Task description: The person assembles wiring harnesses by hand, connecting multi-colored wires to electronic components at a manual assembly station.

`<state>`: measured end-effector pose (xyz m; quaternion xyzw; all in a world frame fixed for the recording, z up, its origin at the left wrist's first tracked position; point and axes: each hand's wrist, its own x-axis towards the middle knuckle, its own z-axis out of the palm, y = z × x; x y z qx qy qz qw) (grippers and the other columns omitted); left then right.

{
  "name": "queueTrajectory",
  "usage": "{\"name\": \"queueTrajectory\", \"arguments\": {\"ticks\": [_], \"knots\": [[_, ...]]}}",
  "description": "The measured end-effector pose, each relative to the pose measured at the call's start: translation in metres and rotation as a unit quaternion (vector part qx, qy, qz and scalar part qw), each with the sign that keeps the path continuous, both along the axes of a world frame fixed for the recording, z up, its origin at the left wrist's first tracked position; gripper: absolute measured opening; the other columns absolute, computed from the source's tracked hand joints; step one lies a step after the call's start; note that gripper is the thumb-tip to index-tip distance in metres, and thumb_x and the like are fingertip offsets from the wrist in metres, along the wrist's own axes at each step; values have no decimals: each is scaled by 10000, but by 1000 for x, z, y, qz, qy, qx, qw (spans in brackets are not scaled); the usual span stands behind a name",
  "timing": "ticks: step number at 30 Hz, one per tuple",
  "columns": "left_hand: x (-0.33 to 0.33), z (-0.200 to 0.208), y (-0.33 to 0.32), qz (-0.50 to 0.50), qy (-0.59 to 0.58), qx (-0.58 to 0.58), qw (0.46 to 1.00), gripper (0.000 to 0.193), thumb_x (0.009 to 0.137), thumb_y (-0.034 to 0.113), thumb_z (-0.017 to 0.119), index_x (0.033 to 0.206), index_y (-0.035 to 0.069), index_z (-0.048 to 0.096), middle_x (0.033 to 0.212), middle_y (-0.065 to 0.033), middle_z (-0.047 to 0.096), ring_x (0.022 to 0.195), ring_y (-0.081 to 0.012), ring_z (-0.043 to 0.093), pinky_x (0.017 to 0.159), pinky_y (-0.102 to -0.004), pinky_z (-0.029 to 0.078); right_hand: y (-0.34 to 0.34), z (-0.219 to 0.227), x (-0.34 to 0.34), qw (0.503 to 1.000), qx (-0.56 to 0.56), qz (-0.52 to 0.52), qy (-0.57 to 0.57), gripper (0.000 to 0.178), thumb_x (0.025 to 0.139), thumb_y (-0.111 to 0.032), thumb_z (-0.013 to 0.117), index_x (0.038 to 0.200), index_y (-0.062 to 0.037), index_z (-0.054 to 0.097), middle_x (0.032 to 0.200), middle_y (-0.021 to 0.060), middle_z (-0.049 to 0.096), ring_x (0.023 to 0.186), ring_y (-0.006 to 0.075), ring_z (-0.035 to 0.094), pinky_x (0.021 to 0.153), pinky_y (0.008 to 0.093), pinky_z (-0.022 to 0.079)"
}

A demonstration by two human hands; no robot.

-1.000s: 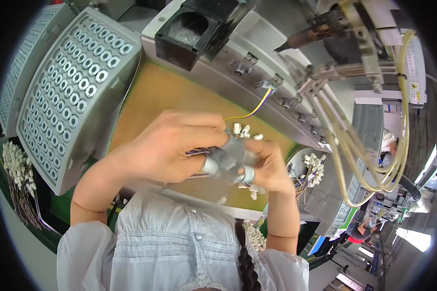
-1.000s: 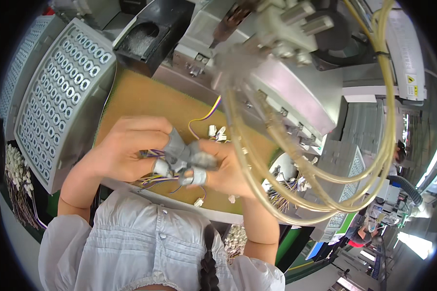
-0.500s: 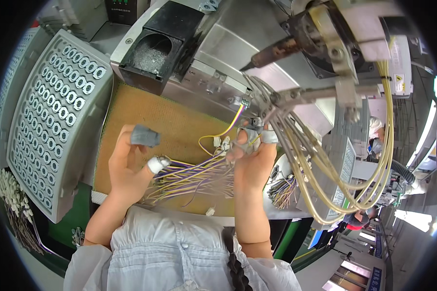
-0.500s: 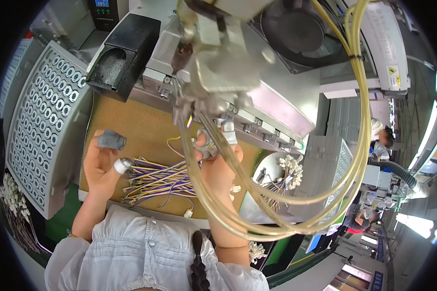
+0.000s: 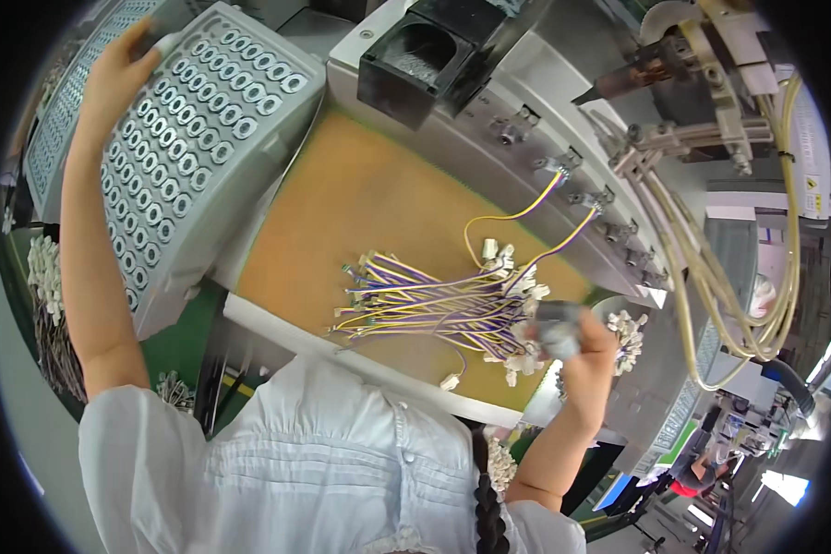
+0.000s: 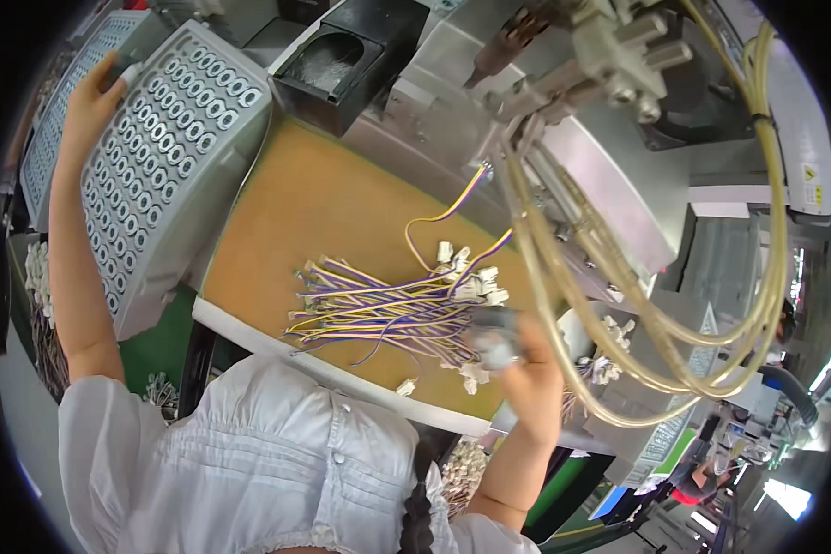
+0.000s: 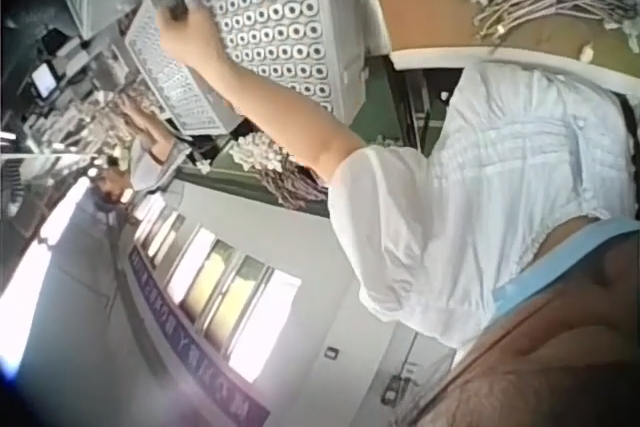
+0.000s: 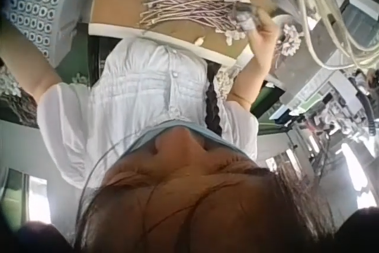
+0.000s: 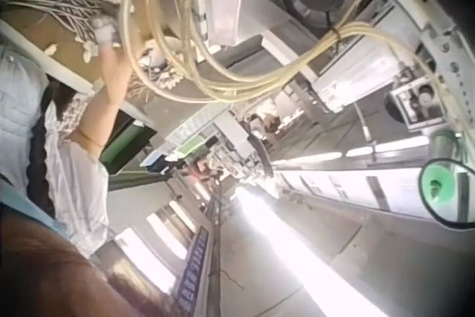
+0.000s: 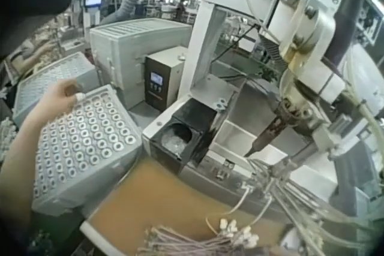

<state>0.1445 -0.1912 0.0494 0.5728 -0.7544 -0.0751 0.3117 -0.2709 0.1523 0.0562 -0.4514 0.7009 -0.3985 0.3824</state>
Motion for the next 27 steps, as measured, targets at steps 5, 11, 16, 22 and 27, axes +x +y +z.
{"name": "queueTrajectory", "arguments": {"ticks": [5, 11, 16, 22, 27], "knots": [[87, -75, -40, 158, -427, 18, 890, 305, 846, 207, 477, 1131, 140, 561, 1271, -22, 462, 1125, -282, 454, 870, -398, 420, -55, -34, 78, 905, -141, 314, 252, 275, 715, -110, 630, 973, -52, 558, 802, 156, 606, 711, 265, 606, 553, 332, 494], [71, -88, -57, 44, -390, 51, 918, 308, 839, 199, 464, 1129, 161, 560, 1293, 17, 429, 1177, -279, 389, 891, -410, 409, -65, -44, 116, 803, -83, 388, 444, 364, 643, -98, 602, 994, -71, 508, 848, 142, 573, 702, 314, 572, 583, 391, 482], [85, -76, -52, 118, -263, 178, 941, 353, 809, 169, 517, 1160, 133, 524, 1183, -113, 514, 991, -325, 530, 834, -405, 445, -69, -3, 82, 912, -176, 295, 225, 271, 648, -43, 660, 903, -10, 570, 843, 120, 592, 767, 233, 585, 645, 316, 483], [-52, 24, 75, -192, 261, 45, 945, 476, 830, 36, 515, 1283, -22, 382, 1160, -150, 542, 1004, -236, 560, 824, -316, 469, -50, 15, 51, 996, -58, 70, -27, 90, 778, -44, 620, 827, 27, 593, 857, 125, 625, 826, 203, 609, 713, 297, 479], [-159, 8, 170, -431, 274, 127, 850, 180, 710, 32, 650, 882, 58, 603, 1007, -107, 523, 957, -219, 504, 736, -296, 423, -55, 13, 54, 996, 28, 60, -64, 128, 797, -66, 632, 876, 31, 603, 795, 84, 637, 707, 120, 611, 632, 228, 481]]}}
